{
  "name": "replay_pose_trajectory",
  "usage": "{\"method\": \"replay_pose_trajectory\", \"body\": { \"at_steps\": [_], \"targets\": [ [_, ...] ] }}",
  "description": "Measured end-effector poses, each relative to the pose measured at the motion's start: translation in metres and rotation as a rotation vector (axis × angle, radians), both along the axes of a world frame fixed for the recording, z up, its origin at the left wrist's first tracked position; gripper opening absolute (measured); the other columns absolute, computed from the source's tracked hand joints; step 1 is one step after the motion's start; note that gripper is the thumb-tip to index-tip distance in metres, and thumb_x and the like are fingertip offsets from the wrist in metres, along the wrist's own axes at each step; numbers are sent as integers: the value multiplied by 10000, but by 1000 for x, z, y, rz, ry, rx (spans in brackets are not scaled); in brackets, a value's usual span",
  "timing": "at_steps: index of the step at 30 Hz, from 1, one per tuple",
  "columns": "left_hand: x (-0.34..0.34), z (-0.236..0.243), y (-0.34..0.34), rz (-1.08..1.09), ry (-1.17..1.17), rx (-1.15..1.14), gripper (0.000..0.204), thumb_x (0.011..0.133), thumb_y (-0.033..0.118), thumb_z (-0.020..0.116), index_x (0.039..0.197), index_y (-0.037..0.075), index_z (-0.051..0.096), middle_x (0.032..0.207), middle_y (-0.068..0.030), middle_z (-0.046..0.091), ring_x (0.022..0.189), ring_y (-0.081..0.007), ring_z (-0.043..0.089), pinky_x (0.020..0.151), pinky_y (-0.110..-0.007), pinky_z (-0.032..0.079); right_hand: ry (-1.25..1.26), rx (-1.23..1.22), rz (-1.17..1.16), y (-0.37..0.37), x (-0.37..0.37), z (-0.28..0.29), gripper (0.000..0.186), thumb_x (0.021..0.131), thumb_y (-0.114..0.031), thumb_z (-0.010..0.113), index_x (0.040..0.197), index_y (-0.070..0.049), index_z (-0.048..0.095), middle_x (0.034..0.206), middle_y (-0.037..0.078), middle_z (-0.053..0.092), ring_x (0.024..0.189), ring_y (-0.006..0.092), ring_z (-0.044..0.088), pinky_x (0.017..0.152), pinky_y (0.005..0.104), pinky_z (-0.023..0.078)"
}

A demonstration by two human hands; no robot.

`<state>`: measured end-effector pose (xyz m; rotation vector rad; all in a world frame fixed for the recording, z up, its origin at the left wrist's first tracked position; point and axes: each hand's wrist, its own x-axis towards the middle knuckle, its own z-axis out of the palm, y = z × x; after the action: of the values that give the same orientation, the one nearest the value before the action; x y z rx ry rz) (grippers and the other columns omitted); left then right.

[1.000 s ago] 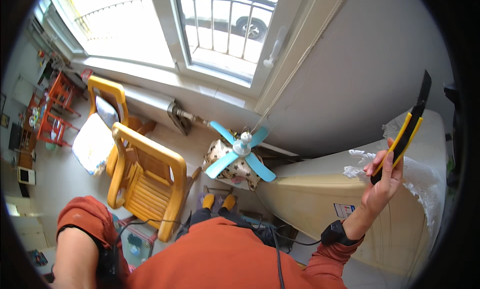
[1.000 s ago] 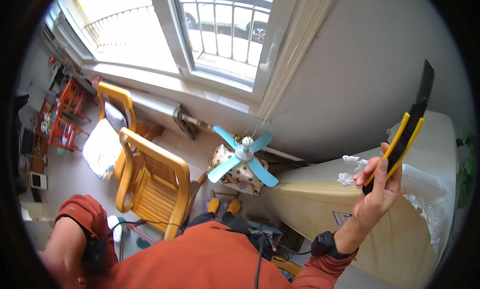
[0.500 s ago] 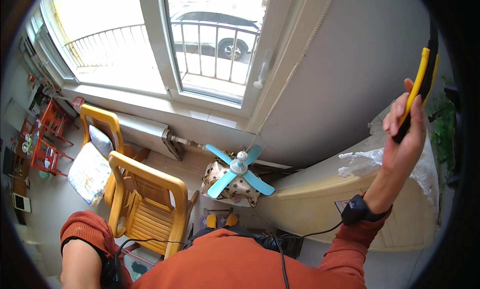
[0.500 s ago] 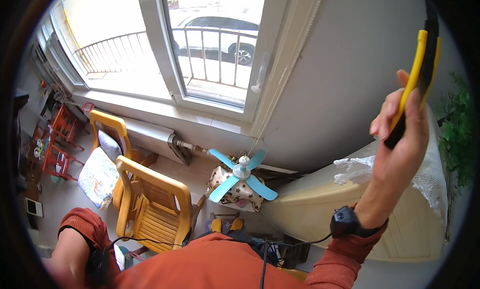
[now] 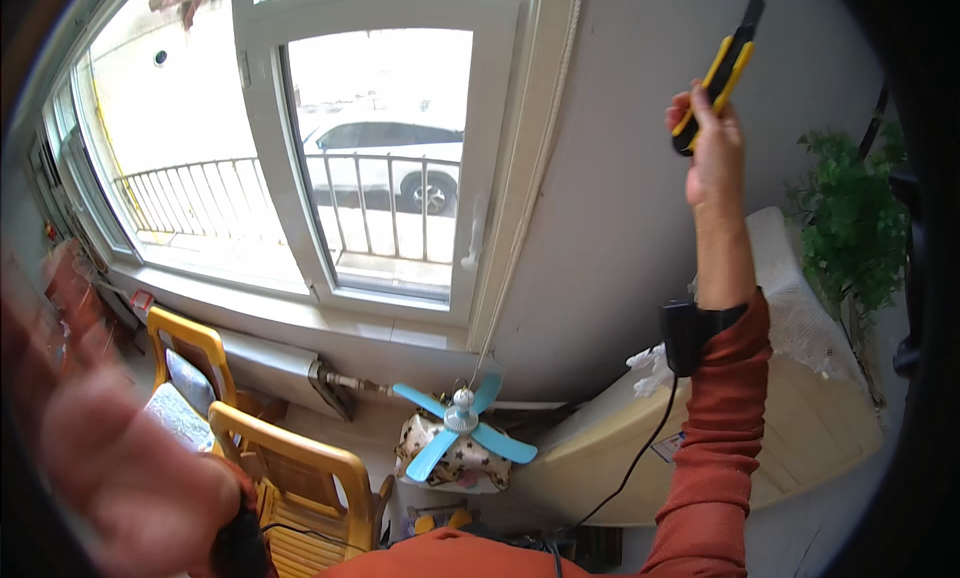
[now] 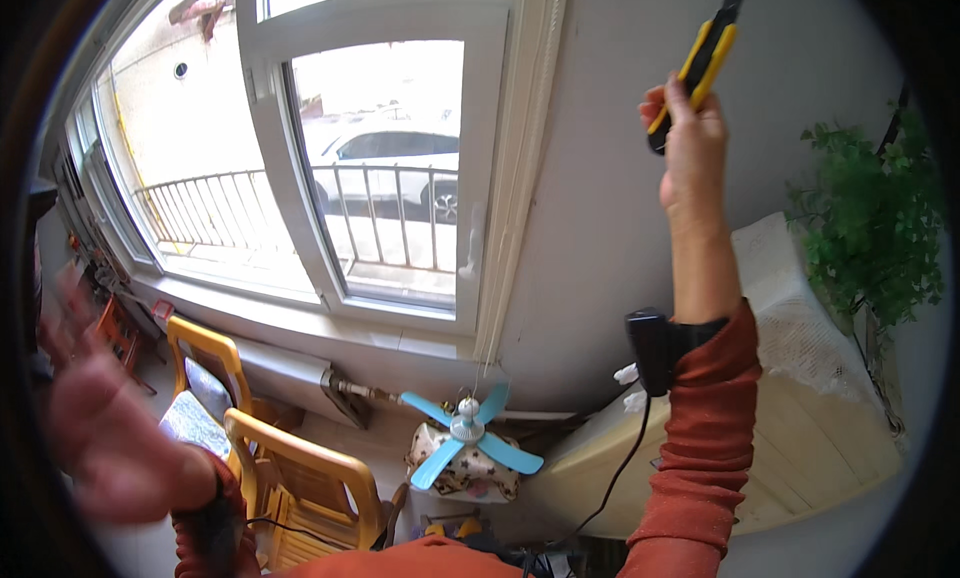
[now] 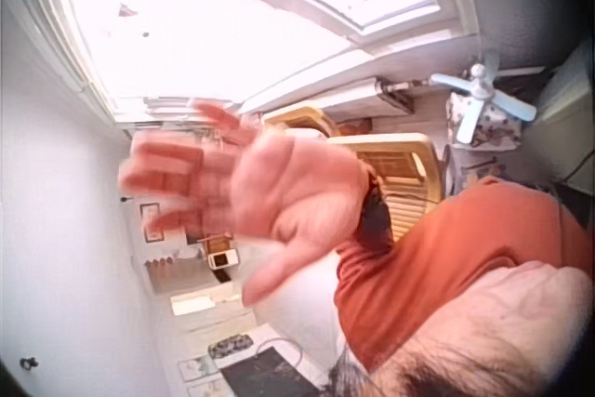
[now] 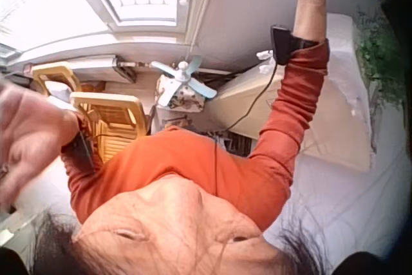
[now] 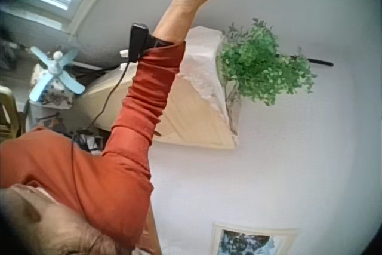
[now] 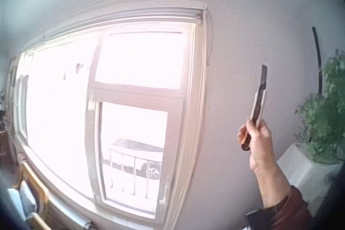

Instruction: The person stands on a chair and uses a utility knife to cut wires on the ceiling, then hangs a small ceiling fan from the ceiling hook. The person also moves a child's balance bike and adjusts a cushion on a chair during the process.

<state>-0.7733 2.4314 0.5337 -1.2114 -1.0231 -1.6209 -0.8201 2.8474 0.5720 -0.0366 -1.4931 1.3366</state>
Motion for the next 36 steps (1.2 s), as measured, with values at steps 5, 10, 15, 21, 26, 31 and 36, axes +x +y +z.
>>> {"method": "replay_pose_trajectory", "body": {
  "at_steps": [5, 10, 15, 21, 26, 31, 36],
  "targets": [
    [-109, -32, 77, 22, -281, -173, 748, 893, 647, 231, 1397, 96, 275, 1435, -146, 337, 1303, -304, 362, 1063, -498, 272, -109, 42, -51, 24, -37, -24, 145, 954, -206, 487, 1005, -80, 537, 846, 41, 615, 784, 107, 599, 750, 241, 492],
    [-134, -68, 115, 29, -505, -244, 639, 917, 535, 394, 1362, 88, 289, 1302, -149, 434, 1189, -244, 464, 972, -379, 382, -150, 74, 77, 35, -85, -45, 122, 959, -195, 473, 976, -87, 527, 844, 29, 617, 776, 113, 601, 746, 251, 495],
    [-139, -80, 108, 37, -586, -280, 623, 913, 467, 469, 1361, 78, 279, 1297, -140, 433, 1122, -228, 517, 931, -356, 415, -143, 79, 244, 34, -126, -59, 119, 959, -183, 469, 1014, -82, 496, 877, 38, 618, 794, 124, 602, 755, 275, 492],
    [-136, -78, 87, 162, -611, -305, 584, 930, 414, 463, 1359, 64, 278, 1294, -152, 429, 1056, -199, 551, 885, -321, 425, -141, 98, 295, 46, -171, -73, 167, 956, -167, 465, 1053, -32, 466, 908, 43, 589, 820, 110, 562, 733, 253, 457],
    [-136, -75, 80, 263, -581, -348, 590, 934, 411, 453, 1354, 40, 270, 1278, -166, 444, 1001, -207, 598, 814, -285, 473, -78, 138, 395, 55, -191, -82, 150, 949, -133, 460, 1056, -27, 467, 893, 42, 582, 746, 87, 517, 692, 226, 432],
    [-139, -71, 75, 366, -582, -414, 671, 910, 538, 406, 1370, 68, 275, 1321, -174, 435, 1042, -221, 593, 846, -315, 487, -139, 122, 405, 51, -201, -83, 192, 971, -133, 406, 1050, -26, 544, 965, 52, 614, 899, 118, 577, 797, 259, 451],
    [-141, -74, 63, 443, -549, -426, 613, 938, 483, 393, 1362, 52, 287, 1293, -162, 460, 1013, -200, 605, 814, -282, 487, -135, 169, 409, 56, -201, -81, 140, 962, -125, 418, 1024, -38, 509, 906, 40, 625, 743, 81, 511, 683, 221, 425]
  ]
}}
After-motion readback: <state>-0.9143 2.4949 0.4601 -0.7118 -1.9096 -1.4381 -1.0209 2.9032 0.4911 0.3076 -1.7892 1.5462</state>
